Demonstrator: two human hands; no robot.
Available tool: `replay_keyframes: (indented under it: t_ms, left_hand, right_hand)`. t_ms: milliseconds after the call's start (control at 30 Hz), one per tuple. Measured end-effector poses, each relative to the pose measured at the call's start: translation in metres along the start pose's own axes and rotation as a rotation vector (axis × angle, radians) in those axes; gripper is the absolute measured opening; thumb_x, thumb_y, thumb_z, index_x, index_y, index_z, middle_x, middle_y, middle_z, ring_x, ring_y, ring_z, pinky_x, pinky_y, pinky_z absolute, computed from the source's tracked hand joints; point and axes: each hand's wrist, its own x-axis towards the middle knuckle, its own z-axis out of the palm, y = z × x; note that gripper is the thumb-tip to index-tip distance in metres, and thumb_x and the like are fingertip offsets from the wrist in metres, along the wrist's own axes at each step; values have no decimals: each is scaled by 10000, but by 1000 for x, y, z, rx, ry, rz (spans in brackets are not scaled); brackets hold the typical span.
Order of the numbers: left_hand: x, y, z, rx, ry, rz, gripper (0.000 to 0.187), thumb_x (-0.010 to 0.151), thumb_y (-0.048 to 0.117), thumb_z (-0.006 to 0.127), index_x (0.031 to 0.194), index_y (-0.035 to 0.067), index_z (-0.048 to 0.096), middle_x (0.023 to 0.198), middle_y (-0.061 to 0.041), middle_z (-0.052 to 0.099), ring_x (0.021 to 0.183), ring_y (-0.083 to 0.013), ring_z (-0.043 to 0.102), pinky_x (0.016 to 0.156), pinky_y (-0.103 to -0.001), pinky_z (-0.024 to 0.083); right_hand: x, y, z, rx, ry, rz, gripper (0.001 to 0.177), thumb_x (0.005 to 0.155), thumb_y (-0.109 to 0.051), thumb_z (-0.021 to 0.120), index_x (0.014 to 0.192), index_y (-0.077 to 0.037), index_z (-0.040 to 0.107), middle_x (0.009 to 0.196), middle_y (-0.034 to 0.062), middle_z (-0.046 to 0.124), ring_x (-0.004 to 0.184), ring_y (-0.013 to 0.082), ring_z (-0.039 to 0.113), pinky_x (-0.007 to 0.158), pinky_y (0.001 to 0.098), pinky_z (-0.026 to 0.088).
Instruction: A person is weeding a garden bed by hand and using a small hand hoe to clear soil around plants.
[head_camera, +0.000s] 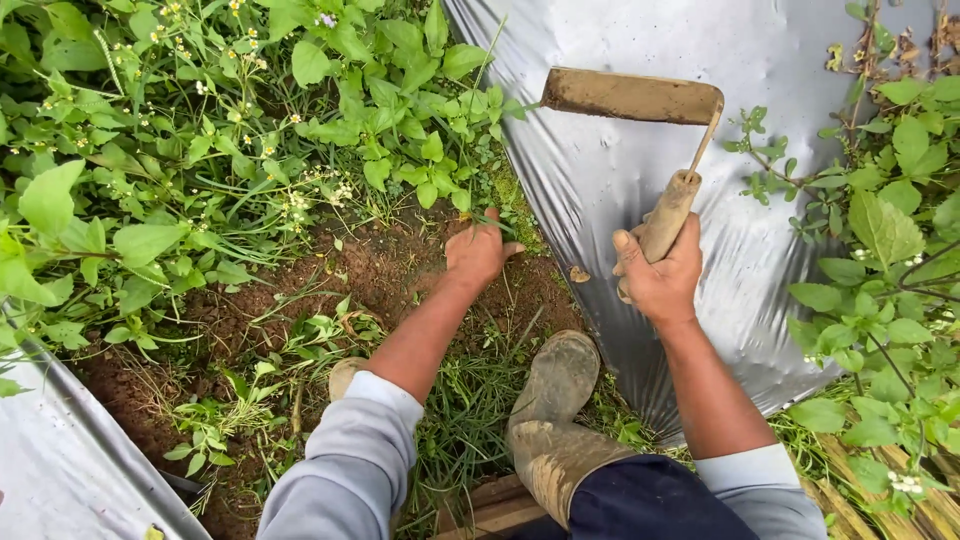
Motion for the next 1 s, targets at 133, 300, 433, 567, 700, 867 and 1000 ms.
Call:
replay_keyframes:
  t_ms: [133, 300, 433, 567, 700, 867, 1000]
  left_hand:
    - [40, -33, 44, 158, 2, 16, 498, 1063, 365, 538, 1419, 23, 470, 930, -142, 695, 767, -254, 703, 656, -402, 596]
    - [72, -56, 74, 518, 33, 142, 281, 1049, 243, 524, 1173, 38, 670, 746, -97, 692, 649, -232, 705, 583, -390, 615]
    - [73, -69, 87, 464, 27, 191, 258, 1039, 223, 510, 1126, 38, 667, 712, -93, 673, 615, -228, 702, 555, -407, 628]
    - [42, -81, 107, 504, -229, 283, 399, 1021, 238, 342, 1105, 80, 699, 877, -111, 735, 877, -293, 744, 807, -495, 608]
    - [50, -91, 113, 280, -72, 36, 467, 973, 275, 389, 1294, 66, 656, 862, -142, 761, 869, -347, 768, 699, -526, 605]
    - [31, -37, 64, 349, -99, 12, 664, 1090, 519, 329, 1504, 16, 456, 902, -167, 716, 806, -266, 708, 636, -404, 581]
    - [88, -86, 130, 496, -67, 103, 449, 1068, 316, 361, 1286, -7, 584, 828, -160, 686, 802, -331, 732, 678, -495, 616]
  right_hand:
    - [2, 2, 2, -35, -22, 37, 350, 995, -145, 775, 1093, -7, 469, 755, 166, 668, 516, 236, 652, 498, 382, 535]
    - [8, 3, 2, -27, -28, 26, 386, 962, -151, 807, 1108, 23, 496, 742, 173, 679, 505, 236, 657, 493, 391, 542]
    - [10, 2, 0, 1, -44, 35, 382, 964, -137, 801, 1117, 31, 493, 750, 177, 675, 509, 241, 658, 497, 396, 548]
    - [7, 2, -1, 10, -46, 40, 376, 964, -138, 802, 1111, 18, 492, 751, 182, 675, 509, 258, 658, 508, 409, 553]
    - [6, -2, -1, 0, -37, 37, 370, 961, -121, 808, 1115, 24, 504, 749, 184, 676, 512, 261, 660, 510, 410, 552]
    - [6, -3, 0, -1, -45, 38, 363, 967, -135, 801, 1113, 12, 503, 753, 175, 678, 517, 251, 661, 517, 402, 546]
    - [6, -1, -1, 2, -48, 46, 353, 967, -135, 797, 1106, 2, 503, 752, 166, 681, 520, 243, 662, 525, 395, 545]
